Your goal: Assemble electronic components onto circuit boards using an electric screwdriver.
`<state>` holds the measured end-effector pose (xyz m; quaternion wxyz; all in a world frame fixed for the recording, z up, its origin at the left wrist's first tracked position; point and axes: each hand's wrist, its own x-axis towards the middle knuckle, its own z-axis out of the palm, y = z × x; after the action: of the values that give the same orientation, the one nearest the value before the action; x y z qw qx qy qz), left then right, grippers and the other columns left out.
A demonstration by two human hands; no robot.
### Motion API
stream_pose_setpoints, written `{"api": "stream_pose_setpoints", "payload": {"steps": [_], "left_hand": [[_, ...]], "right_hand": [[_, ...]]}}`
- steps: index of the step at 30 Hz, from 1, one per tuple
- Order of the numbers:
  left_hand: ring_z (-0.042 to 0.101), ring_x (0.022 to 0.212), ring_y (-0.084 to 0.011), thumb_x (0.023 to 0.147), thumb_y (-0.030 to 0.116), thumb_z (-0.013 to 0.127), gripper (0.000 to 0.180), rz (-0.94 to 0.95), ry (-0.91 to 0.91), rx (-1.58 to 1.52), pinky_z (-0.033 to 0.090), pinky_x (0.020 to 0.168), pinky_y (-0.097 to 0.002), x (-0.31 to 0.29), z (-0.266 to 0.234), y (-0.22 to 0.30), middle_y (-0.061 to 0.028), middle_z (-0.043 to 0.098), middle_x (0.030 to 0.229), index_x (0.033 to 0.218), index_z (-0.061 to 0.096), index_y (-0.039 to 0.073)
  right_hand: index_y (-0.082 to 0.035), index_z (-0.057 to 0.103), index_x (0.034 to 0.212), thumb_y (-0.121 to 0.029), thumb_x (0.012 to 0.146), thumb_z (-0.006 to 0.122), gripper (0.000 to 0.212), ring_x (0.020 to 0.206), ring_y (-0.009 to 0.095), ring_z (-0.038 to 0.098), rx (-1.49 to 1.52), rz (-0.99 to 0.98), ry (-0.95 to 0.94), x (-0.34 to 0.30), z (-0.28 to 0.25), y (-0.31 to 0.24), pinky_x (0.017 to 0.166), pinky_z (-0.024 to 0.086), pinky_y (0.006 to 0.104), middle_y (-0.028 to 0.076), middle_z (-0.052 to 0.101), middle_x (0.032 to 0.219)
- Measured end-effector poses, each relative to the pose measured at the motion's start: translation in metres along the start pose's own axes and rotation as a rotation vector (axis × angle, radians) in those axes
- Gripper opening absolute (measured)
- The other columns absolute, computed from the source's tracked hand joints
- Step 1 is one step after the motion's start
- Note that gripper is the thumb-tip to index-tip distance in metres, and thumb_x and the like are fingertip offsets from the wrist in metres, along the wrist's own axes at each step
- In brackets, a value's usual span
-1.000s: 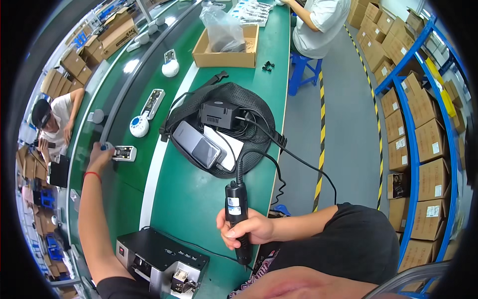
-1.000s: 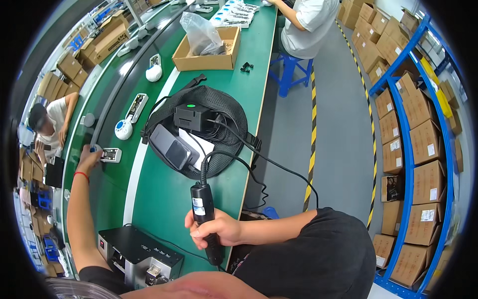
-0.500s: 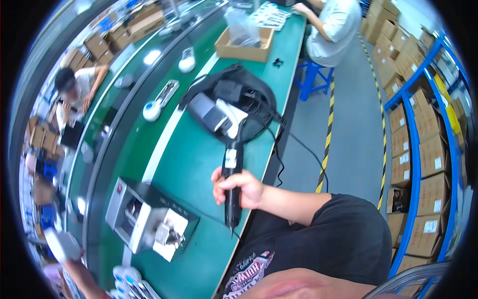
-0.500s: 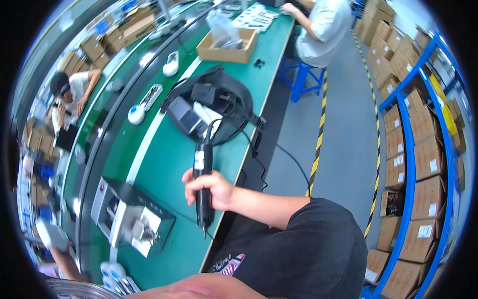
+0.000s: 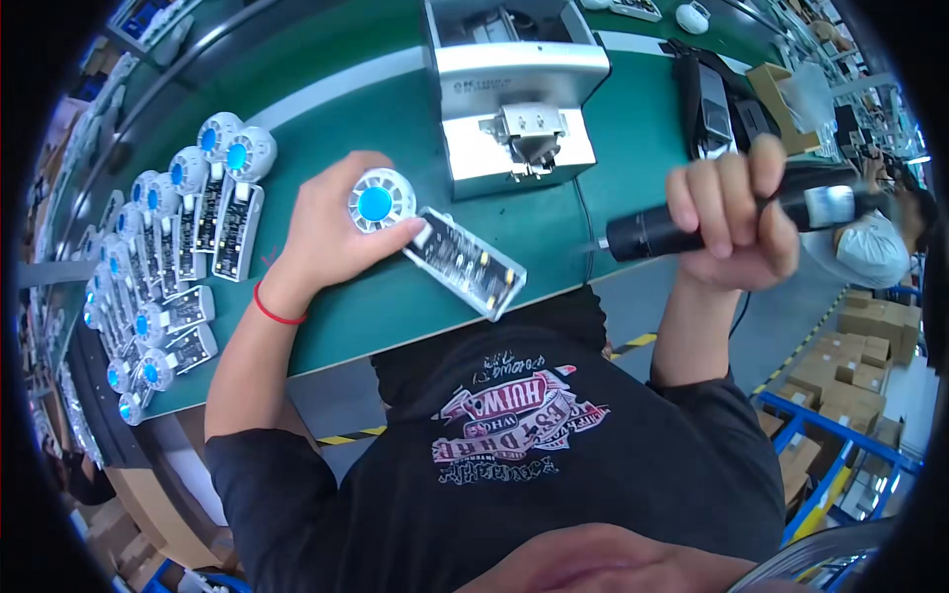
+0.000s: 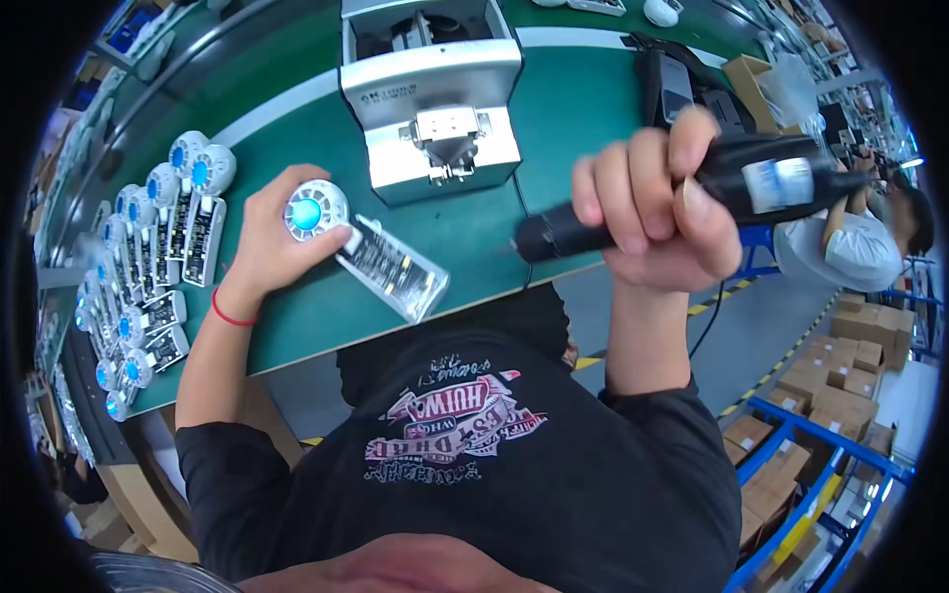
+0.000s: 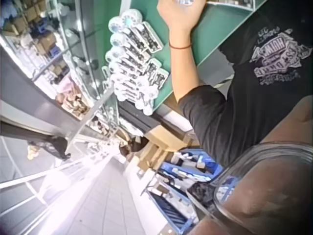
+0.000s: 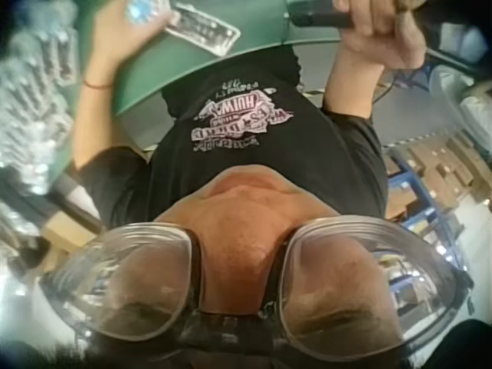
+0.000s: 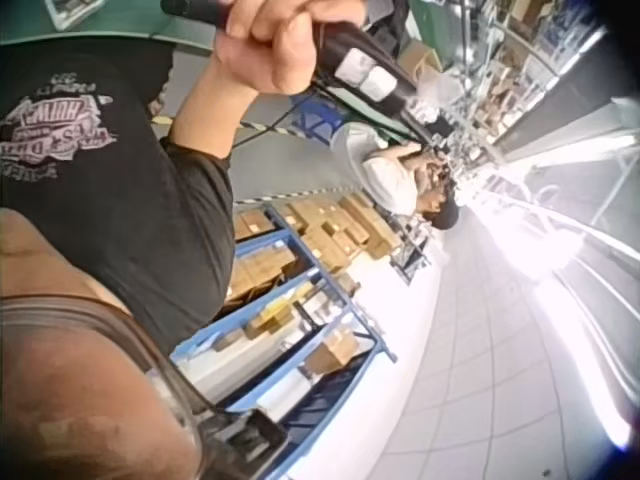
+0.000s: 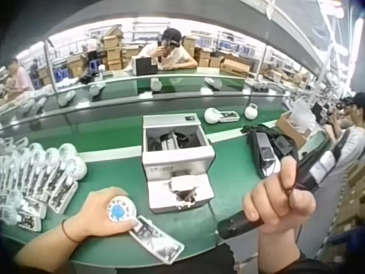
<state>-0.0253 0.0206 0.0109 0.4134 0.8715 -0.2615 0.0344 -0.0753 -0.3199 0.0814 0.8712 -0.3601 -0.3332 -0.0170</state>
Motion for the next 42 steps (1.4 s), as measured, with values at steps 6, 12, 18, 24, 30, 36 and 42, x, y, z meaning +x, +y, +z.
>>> {"api": "stream_pose_setpoints", "payload": {"steps": [6, 12, 18, 24, 30, 36, 42], "left_hand": [[0.063, 0.065, -0.0231, 0.066, 0.029, 0.087, 0.048, 0.1, 0.089, 0.079, 0.052, 0.064, -0.0318, 0.001, 0.01, -0.005, -0.0099, 0.069, 0.087, 0.1, 0.065, 0.002], [0.063, 0.064, -0.0213, 0.067, 0.029, 0.087, 0.047, -0.027, 0.034, 0.099, 0.051, 0.061, -0.0312, -0.003, 0.002, 0.0, -0.009, 0.068, 0.084, 0.099, 0.065, 0.003], [0.063, 0.063, -0.0214, 0.068, 0.028, 0.085, 0.042, 0.042, 0.079, 0.122, 0.051, 0.06, -0.0302, -0.006, 0.004, -0.004, -0.008, 0.068, 0.082, 0.098, 0.065, 0.005], [0.064, 0.062, -0.022, 0.069, 0.027, 0.085, 0.04, 0.125, 0.106, 0.165, 0.052, 0.058, -0.0289, -0.008, 0.004, -0.007, -0.0074, 0.068, 0.081, 0.097, 0.064, 0.007], [0.058, 0.061, -0.0188, 0.068, 0.017, 0.083, 0.039, 0.14, 0.128, 0.13, 0.048, 0.059, -0.0279, -0.01, 0.006, -0.01, -0.0061, 0.066, 0.081, 0.1, 0.063, 0.005], [0.058, 0.061, -0.019, 0.069, 0.016, 0.082, 0.039, 0.137, 0.135, 0.083, 0.048, 0.058, -0.0282, -0.011, 0.009, -0.016, -0.0065, 0.065, 0.081, 0.1, 0.063, 0.005], [0.063, 0.058, -0.0219, 0.068, 0.025, 0.085, 0.039, 0.212, 0.187, 0.091, 0.05, 0.052, -0.0284, -0.008, 0.009, -0.015, -0.0081, 0.068, 0.079, 0.094, 0.064, 0.005]], "right_hand": [[-0.007, 0.055, 0.108, -0.005, 0.088, 0.051, 0.02, 0.054, 0.015, 0.051, -0.625, -0.248, 0.189, 0.038, 0.067, 0.03, 0.067, 0.046, 0.034, 0.004, 0.051, 0.066], [-0.004, 0.055, 0.118, -0.006, 0.088, 0.047, 0.031, 0.058, 0.017, 0.05, -0.932, -0.211, 0.42, 0.035, 0.077, 0.065, 0.07, 0.047, 0.0368, 0.007, 0.051, 0.071], [-0.004, 0.054, 0.125, -0.007, 0.088, 0.046, 0.038, 0.06, 0.016, 0.048, -0.66, -0.074, 0.087, 0.028, 0.074, 0.069, 0.071, 0.047, 0.0378, 0.006, 0.052, 0.074], [-0.004, 0.054, 0.129, -0.007, 0.088, 0.046, 0.042, 0.059, 0.016, 0.048, -0.53, -0.025, 0.057, 0.027, 0.076, 0.094, 0.07, 0.047, 0.0381, 0.006, 0.052, 0.075], [-0.004, 0.054, 0.127, -0.006, 0.087, 0.047, 0.041, 0.059, 0.016, 0.048, -0.507, 0.01, 0.086, 0.03, 0.074, 0.109, 0.069, 0.047, 0.0378, 0.006, 0.053, 0.075], [-0.004, 0.055, 0.124, -0.006, 0.086, 0.047, 0.039, 0.059, 0.016, 0.049, -0.545, 0.052, 0.176, 0.032, 0.078, 0.116, 0.069, 0.047, 0.0373, 0.007, 0.053, 0.075], [-0.003, 0.055, 0.122, -0.006, 0.085, 0.048, 0.037, 0.057, 0.017, 0.049, -0.608, 0.111, 0.002, 0.037, 0.069, 0.107, 0.068, 0.048, 0.0369, 0.006, 0.053, 0.074]]}}
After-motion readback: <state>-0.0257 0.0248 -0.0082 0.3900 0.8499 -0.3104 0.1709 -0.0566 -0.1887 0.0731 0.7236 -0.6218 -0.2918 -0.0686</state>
